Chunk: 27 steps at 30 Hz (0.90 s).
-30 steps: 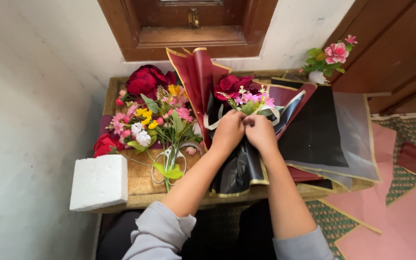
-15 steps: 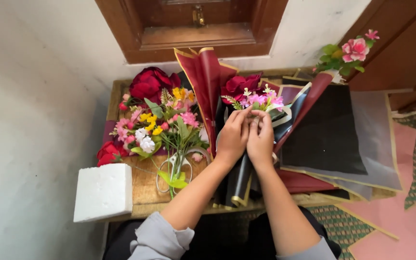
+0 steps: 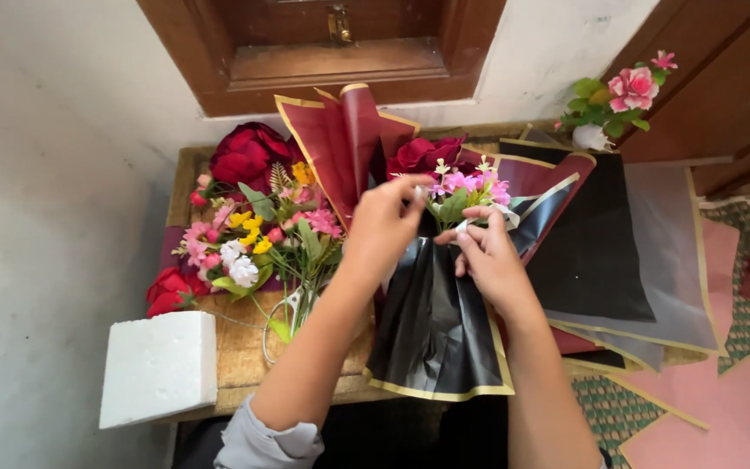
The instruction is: Tying a decorative white ribbon around a wrapped flower bouquet on a low workspace.
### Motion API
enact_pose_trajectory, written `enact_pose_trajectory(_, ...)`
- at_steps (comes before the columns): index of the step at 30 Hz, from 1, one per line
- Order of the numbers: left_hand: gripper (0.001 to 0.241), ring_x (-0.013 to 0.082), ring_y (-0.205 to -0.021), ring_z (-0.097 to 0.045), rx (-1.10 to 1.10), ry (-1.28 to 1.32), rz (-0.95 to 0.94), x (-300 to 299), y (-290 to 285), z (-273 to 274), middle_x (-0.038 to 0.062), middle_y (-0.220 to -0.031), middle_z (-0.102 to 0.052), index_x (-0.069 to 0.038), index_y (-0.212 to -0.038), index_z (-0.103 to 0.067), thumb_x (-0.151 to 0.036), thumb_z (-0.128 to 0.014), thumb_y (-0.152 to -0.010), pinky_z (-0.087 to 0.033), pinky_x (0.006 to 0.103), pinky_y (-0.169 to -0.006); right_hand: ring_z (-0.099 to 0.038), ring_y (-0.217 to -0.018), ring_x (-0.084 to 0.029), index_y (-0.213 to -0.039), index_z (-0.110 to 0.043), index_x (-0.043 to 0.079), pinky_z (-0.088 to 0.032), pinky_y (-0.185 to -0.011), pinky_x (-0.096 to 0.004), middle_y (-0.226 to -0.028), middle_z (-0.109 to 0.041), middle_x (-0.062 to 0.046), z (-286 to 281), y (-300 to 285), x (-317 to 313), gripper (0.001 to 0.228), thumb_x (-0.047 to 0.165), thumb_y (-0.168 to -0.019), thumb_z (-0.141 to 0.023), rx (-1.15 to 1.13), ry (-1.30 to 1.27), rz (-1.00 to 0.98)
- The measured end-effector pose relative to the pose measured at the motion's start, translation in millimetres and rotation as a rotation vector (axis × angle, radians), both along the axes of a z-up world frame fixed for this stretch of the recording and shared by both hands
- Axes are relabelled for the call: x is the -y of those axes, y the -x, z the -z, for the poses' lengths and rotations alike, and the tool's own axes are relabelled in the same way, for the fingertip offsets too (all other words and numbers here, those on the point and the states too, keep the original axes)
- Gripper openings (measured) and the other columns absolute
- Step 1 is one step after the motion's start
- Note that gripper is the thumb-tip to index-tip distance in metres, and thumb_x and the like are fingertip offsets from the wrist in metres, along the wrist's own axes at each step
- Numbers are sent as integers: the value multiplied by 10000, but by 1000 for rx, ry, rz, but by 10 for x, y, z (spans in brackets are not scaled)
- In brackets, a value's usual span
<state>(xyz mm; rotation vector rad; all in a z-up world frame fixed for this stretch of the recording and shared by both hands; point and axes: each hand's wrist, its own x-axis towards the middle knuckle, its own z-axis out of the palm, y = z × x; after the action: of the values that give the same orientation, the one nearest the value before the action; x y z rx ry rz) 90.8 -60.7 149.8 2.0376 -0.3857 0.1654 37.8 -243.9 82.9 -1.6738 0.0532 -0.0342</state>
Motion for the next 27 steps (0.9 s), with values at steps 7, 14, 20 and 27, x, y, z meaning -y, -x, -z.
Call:
enact_pose_trajectory(7, 310, 183, -837, -765, -166, 86, -2, -3, -175, -46, -63, -942, -782, -321, -1180, -709, -214, -676, -891, -598, 337, -774, -623, -451, -149, -1226, -291, 19, -433, -413, -164, -997, -764, -203, -242, 14, 25, 270, 81, -1055, -491, -19, -67, 143)
enact_pose_trajectory(14, 414, 62, -643, -610, -246, 575, 158, 94, -112, -119, 23, -1001, -761, -194, -1324, -661, -77, -643, -928, -554, 213, -588, -623, -444, -171, -1043, -492, 62, -423, -432, -198, -851, -745, -204, -422, 68, 5, 184, 179, -1029, -633, 46, -267, 187)
enact_pose_trajectory(20, 342, 69, -569, -622, -217, 685, 236, 108, -98, -132, 84, -995, -776, -146, -1299, -678, -93, -638, -964, -544, 205, -528, -663, -506, -161, -1101, -483, 115, -485, -487, -193, -967, -762, -184, -303, 16, -77, 155, 173, -1036, -611, 89, -369, 136)
enact_pose_trajectory(27, 349, 103, -1019, -718, 41, 325, 539, 268, -84, -236, -35, -998, -795, -279, -1251, -708, -113, -698, -944, -489, 265, -912, -669, -495, -156, -1250, -641, -16, -551, -469, -239, -962, -761, -141, -331, 46, -296, 430, -30, -830, -731, 59, -220, -67)
